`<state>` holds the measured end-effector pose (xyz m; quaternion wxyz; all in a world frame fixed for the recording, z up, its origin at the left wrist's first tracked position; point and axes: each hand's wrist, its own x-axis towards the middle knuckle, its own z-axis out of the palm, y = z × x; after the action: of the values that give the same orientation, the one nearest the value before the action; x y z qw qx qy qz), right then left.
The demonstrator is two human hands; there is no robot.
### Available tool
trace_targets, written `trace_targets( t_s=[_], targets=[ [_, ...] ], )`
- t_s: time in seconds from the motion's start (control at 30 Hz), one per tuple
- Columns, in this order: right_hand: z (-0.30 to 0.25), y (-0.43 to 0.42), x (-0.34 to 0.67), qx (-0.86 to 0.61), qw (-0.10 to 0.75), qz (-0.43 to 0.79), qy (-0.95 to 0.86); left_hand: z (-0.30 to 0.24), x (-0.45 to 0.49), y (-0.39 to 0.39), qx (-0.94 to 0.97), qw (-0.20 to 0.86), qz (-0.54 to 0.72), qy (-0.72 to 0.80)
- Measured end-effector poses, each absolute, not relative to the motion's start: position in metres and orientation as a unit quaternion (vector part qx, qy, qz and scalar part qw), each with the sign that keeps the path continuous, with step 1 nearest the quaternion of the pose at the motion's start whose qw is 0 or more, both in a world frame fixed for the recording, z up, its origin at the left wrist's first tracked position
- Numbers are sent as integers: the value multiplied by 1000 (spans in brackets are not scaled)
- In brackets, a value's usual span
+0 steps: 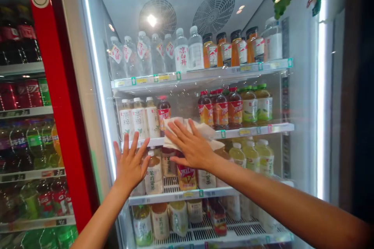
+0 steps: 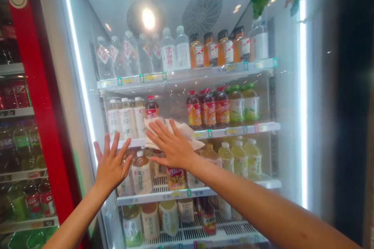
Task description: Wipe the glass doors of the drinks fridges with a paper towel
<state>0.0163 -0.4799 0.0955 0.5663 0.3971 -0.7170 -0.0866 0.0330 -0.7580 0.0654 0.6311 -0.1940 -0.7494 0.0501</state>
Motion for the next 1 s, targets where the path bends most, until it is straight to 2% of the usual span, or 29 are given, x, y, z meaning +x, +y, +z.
trace_targets(
  t_s=[0.13, 0.2, 0.33, 0.47, 0.63, 0.77, 0.87, 1.0],
  targets=[
    [86, -497, 16, 493, 520, -176, -675, 58, 35, -767, -222, 617, 45, -754],
    [93, -497, 16, 497, 511, -194, -674, 58, 35, -770, -237, 613, 49, -752],
    [109, -496, 17, 403, 547, -145, -719, 63, 33, -762, -258, 624, 23, -737],
    [91, -508, 24, 417, 524, -128, -732, 59, 40, -727, -300, 635, -54, -710],
    [104, -533, 20, 325, 567, 31, -757, 76, 53, -662, -441, 629, -191, -611],
    [118, -524, 11, 355, 560, 134, -737, 97, 44, -620, -371, 609, -312, -628],
    [109, -486, 14, 432, 528, 148, -716, 99, 33, -596, -309, 594, -284, -686],
    [107, -393, 27, 472, 519, 86, -707, 112, 20, -562, -235, 620, -199, -722]
  ],
)
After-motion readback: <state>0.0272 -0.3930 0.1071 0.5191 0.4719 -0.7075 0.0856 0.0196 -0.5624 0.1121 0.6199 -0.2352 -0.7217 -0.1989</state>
